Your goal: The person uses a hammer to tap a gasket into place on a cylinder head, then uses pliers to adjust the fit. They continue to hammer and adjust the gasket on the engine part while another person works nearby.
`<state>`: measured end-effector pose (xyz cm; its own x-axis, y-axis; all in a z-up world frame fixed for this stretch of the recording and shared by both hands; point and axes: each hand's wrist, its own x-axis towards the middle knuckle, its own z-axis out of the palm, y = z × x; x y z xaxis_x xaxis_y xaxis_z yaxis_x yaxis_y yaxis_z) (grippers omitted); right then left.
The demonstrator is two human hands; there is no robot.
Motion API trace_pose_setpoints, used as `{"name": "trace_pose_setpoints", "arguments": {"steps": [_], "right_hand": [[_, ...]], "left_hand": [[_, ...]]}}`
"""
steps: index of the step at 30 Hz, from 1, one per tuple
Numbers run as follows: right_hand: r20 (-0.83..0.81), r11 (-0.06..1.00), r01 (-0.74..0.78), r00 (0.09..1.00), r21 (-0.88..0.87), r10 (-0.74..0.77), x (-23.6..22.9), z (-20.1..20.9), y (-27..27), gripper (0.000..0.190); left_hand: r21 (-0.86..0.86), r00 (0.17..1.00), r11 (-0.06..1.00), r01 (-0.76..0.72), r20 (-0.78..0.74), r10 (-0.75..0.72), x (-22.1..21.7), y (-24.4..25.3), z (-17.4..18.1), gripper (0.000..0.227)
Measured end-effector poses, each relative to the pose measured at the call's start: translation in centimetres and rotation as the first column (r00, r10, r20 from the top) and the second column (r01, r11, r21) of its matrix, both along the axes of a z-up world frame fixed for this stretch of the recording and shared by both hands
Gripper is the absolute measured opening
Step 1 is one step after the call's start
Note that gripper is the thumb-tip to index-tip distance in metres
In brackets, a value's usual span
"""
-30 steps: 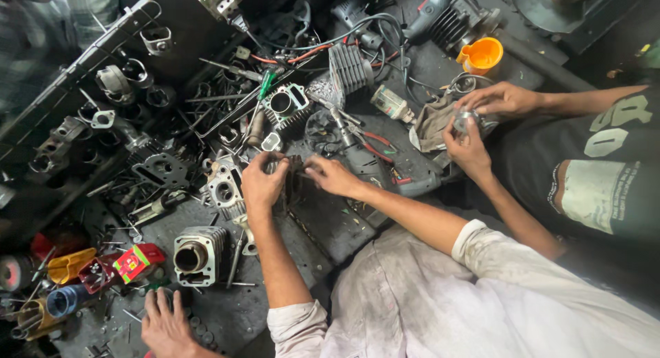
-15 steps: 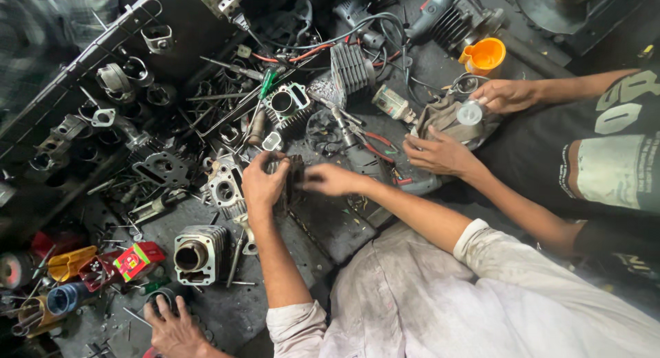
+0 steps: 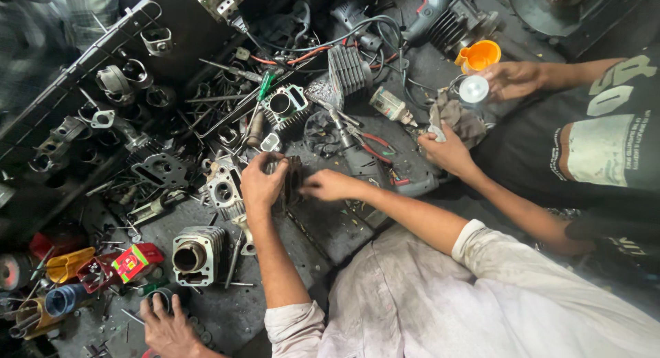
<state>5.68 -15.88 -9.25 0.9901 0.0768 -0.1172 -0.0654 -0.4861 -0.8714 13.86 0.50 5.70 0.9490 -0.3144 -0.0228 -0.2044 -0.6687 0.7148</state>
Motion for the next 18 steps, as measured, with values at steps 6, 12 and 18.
{"name": "trace_pose_setpoints", "arguments": {"steps": [6,12,18], "right_hand": [[0.024,0.995,-0.038,0.999,0.091,0.035,0.8,-1.8,0.1,0.029],[0.008,1.0,-0.004,1.0,-0.022,0.004,0.5,-1.0,-0.2,0.033],[0.012,0.999,0.012,1.0,0.037,-0.013,1.0,0.0,0.2,0.036]], "left_hand": [[0.018,0.999,1.0,0.014,0.033,-0.014,0.0,-0.3,0.3,0.028],[0.019,0.999,1.0,-0.012,-0.035,0.013,-0.1,-0.3,0.7,0.03],[-0.004,1.0,1.0,0.0,-0.001,0.0,0.2,0.2,-0.1,0.03]]}}
